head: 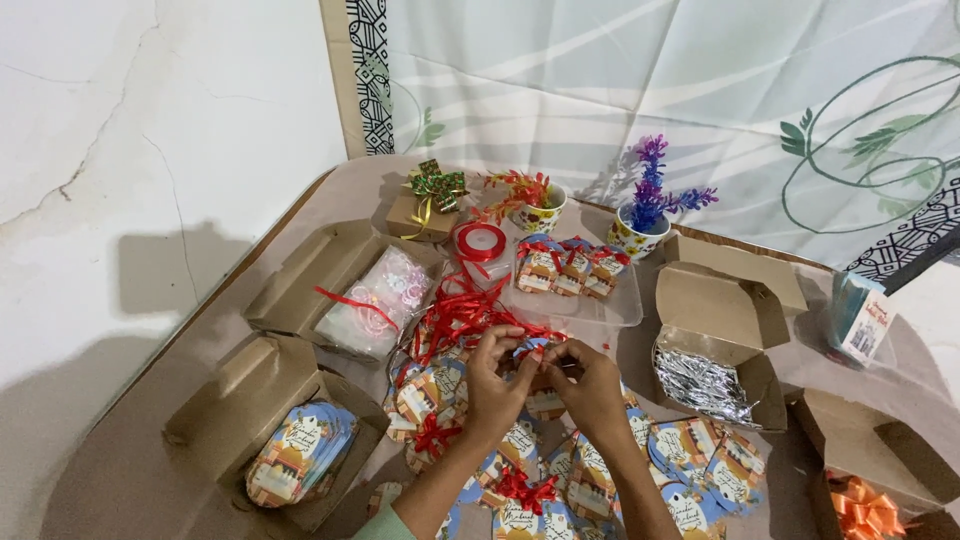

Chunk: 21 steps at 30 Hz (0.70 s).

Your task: Tying red ribbons onto small decorative tags at a craft table

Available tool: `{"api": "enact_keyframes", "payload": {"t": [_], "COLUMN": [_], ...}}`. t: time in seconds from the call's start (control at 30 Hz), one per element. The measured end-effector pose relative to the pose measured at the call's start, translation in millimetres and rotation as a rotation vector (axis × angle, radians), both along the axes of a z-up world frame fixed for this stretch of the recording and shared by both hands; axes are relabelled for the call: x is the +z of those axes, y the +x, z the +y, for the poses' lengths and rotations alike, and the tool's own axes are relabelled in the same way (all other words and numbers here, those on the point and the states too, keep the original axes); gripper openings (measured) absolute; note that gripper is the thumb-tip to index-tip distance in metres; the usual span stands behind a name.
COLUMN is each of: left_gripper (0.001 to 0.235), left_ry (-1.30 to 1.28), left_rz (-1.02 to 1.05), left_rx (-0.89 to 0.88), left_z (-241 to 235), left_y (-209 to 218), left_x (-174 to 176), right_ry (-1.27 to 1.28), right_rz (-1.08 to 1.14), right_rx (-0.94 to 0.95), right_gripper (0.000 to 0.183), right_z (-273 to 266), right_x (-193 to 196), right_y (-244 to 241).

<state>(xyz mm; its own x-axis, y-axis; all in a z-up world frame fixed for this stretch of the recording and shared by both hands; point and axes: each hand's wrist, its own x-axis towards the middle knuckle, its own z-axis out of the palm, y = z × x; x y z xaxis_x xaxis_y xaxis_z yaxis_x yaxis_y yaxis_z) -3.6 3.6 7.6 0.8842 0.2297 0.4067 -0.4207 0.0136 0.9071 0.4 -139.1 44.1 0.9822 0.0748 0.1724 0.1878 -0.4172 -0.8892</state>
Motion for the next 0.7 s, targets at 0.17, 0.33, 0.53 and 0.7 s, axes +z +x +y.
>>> {"api": "enact_keyframes", "payload": {"t": [0.17, 0.33, 0.53, 0.7], "left_gripper": [0.033, 0.037, 0.038, 0.039], "left_ry": [-0.047, -0.091, -0.111, -0.105], "left_rz": [0.064, 0.036, 0.099, 0.112], "left_rx": [0.004, 0.028, 0.112, 0.104], "left_z": [0.2, 0.7, 1.7, 1.8], "left_y": [-3.4, -1.7, -1.3, -0.8], "left_x": [6.3, 5.8, 6.1, 6.9], "right_ry": [0.0, 0.047, -0.091, -0.105], "right_rz": [0.002, 0.035, 0.132, 0.169], "right_rx": [0.021, -0.003, 0.021, 0.052], "right_gripper": [0.01, 0.014, 0.008, 0.019], "right_z": [0.3, 2.0, 0.2, -2.6], "right_x": [2.2, 3.3, -3.8, -12.9], "right_y": [-0.8, -2.9, -0.7, 3.0]}}
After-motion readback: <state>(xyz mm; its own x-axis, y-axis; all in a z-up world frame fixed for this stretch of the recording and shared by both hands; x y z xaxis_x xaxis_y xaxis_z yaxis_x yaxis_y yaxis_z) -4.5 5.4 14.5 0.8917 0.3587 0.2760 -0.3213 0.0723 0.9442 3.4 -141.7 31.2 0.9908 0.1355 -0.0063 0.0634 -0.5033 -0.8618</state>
